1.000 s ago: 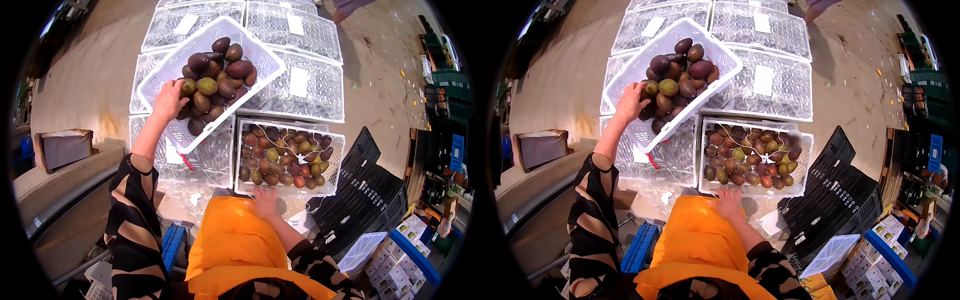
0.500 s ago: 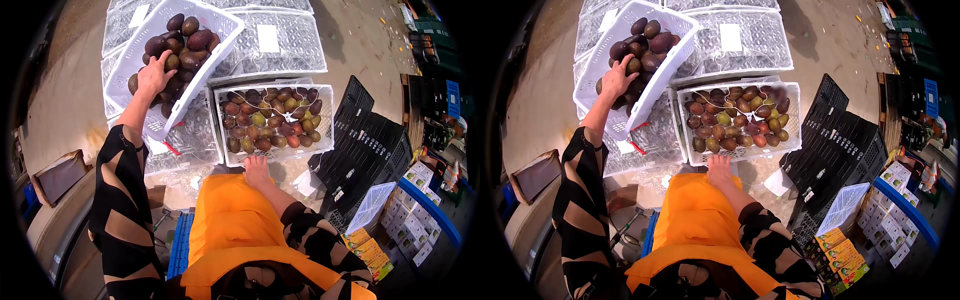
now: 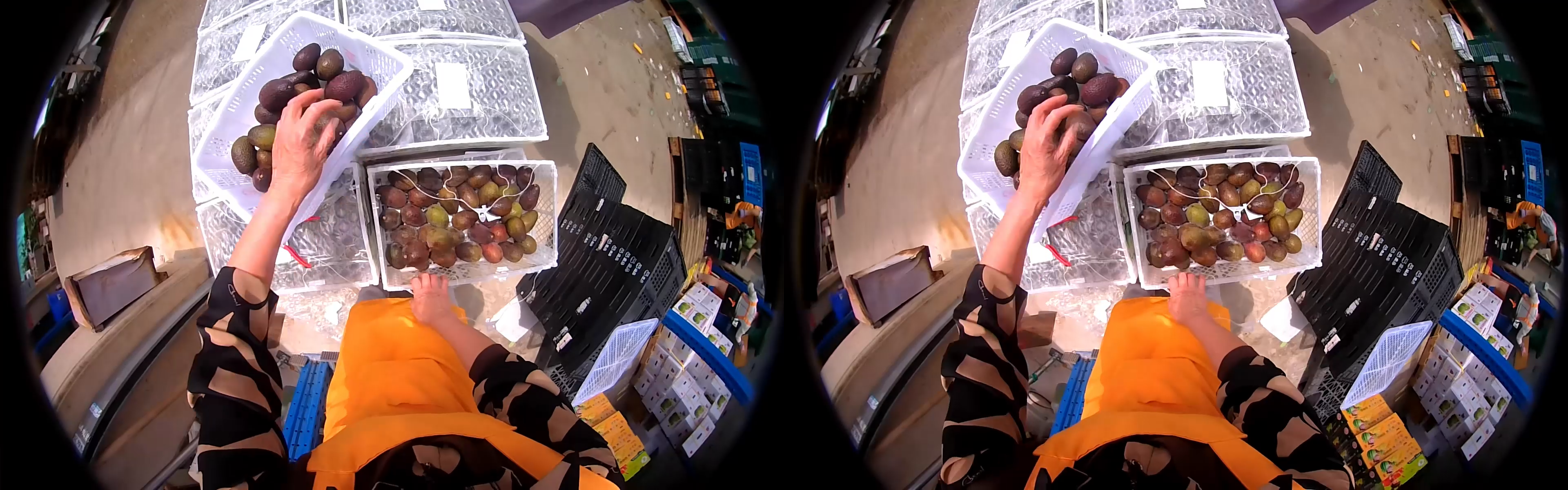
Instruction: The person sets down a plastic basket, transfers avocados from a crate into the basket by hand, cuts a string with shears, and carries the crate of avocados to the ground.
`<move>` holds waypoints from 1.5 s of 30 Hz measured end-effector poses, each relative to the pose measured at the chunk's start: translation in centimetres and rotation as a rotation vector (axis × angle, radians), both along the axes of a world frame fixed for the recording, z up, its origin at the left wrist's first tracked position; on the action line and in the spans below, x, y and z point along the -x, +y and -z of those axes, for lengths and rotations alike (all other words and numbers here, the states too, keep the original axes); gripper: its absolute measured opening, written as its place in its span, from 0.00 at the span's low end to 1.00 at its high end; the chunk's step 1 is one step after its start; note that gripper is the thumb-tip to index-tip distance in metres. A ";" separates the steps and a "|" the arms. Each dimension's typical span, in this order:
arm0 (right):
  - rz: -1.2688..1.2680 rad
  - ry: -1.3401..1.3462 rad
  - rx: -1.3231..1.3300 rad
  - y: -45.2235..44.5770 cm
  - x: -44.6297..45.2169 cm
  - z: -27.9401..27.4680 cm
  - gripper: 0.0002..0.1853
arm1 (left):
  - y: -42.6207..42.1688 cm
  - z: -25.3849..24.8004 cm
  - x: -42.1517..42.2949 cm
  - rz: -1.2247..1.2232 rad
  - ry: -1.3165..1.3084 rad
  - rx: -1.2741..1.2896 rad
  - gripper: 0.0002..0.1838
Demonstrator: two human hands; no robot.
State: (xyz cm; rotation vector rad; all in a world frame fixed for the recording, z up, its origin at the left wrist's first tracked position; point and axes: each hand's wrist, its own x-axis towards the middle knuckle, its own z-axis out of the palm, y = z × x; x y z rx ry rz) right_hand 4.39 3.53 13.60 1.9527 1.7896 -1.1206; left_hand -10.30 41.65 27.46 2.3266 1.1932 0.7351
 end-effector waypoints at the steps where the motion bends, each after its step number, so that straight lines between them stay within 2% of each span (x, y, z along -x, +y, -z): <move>1: 0.014 0.006 0.001 0.0 0.0 0.0 0.25 | 3.8 1.6 1.1 -0.159 0.298 -0.169 0.26; 2: 0.017 0.007 -0.008 0.1 0.1 -0.2 0.25 | 6.8 3.8 2.6 -0.220 0.679 -0.201 0.35; 4: 0.022 -0.003 -0.011 -0.1 0.2 -0.3 0.26 | 10.3 5.1 2.3 -0.059 1.026 0.158 0.39; 6: 0.032 -0.001 -0.005 -0.5 0.3 -0.1 0.27 | 10.5 6.9 -0.6 -0.248 1.036 0.229 0.38; 7: 0.049 0.006 -0.005 -0.5 0.6 0.1 0.27 | 10.7 7.9 -0.9 -0.260 1.101 0.139 0.35; 10: 0.061 -0.012 -0.042 -0.9 0.3 0.6 0.28 | 11.2 9.7 -1.3 -0.320 1.248 -0.007 0.37; 15: 0.070 0.028 -0.060 -0.4 0.3 0.6 0.29 | 10.2 6.4 1.3 -0.234 0.907 0.095 0.42; 18: 0.065 0.008 -0.063 -1.2 0.3 0.9 0.29 | 9.3 6.1 5.4 -0.360 0.405 0.075 0.43; 20: 0.057 0.002 -0.093 -0.6 0.6 1.3 0.29 | 4.4 0.9 5.8 -0.273 0.073 0.089 0.41; 22: 0.047 0.007 -0.105 -0.8 0.3 0.9 0.30 | -3.5 -3.8 2.9 -0.024 -0.236 0.285 0.38; 24: 0.027 0.014 -0.095 -1.1 0.6 0.3 0.30 | -10.4 -5.9 -0.3 0.265 -0.123 0.440 0.36; 25: 0.019 0.006 -0.097 -0.7 0.4 0.1 0.31 | -13.6 -4.7 -1.7 0.344 -0.101 0.591 0.37; 27: 0.038 0.055 -0.065 0.0 -0.1 0.3 0.34 | -17.7 -1.9 -3.9 0.507 0.020 0.433 0.30; 28: 0.059 0.059 -0.129 0.0 -0.2 0.4 0.31 | -18.1 -1.6 -4.6 0.561 0.043 0.367 0.26; 29: 0.079 0.062 -0.194 -0.2 -0.2 0.7 0.28 | -16.9 -1.1 -4.5 0.502 -0.078 0.288 0.22; 30: 0.121 0.102 0.027 0.2 -0.2 -0.5 0.26 | -14.5 -1.6 -4.5 0.445 -0.197 0.220 0.18; 31: 0.079 0.078 0.002 -0.3 -0.2 -0.4 0.27 | -10.8 -2.8 -3.7 0.289 -0.170 0.053 0.15; 32: 0.039 0.057 -0.030 -0.6 -0.2 -0.1 0.27 | -6.9 -1.7 -1.9 0.119 -0.160 0.006 0.15; 33: 0.003 0.035 -0.072 -0.3 -0.2 0.3 0.28 | -3.1 -1.5 -0.1 -0.046 0.027 0.012 0.14; 34: 0.002 0.042 -0.091 0.0 -0.1 0.5 0.28 | 1.0 1.0 3.3 -0.065 0.270 0.064 0.23; 36: 0.017 0.036 -0.110 -0.6 -0.2 0.3 0.29 | 4.4 3.9 7.2 -0.170 0.998 0.178 0.41; 37: 0.014 0.016 -0.114 -0.7 -0.3 0.3 0.29 | 6.7 7.8 9.8 -0.145 0.929 0.287 0.48; 38: 0.007 -0.001 -0.117 -0.6 -0.1 0.0 0.29 | 6.5 8.3 9.5 -0.140 0.892 0.300 0.46; 40: -0.002 -0.013 -0.121 -0.6 0.1 0.1 0.28 | 5.9 8.3 8.3 -0.130 0.816 0.328 0.43; 42: 0.012 -0.010 -0.119 -0.5 0.2 0.1 0.28 | 3.8 7.2 7.2 -0.178 0.752 0.192 0.38; 43: 0.009 -0.016 -0.127 -0.4 0.2 0.2 0.28 | 3.1 6.8 6.9 -0.154 0.703 0.102 0.31; 45: -0.002 -0.026 -0.137 -0.7 0.3 0.2 0.27 | 1.8 4.9 5.7 0.014 0.864 0.099 0.31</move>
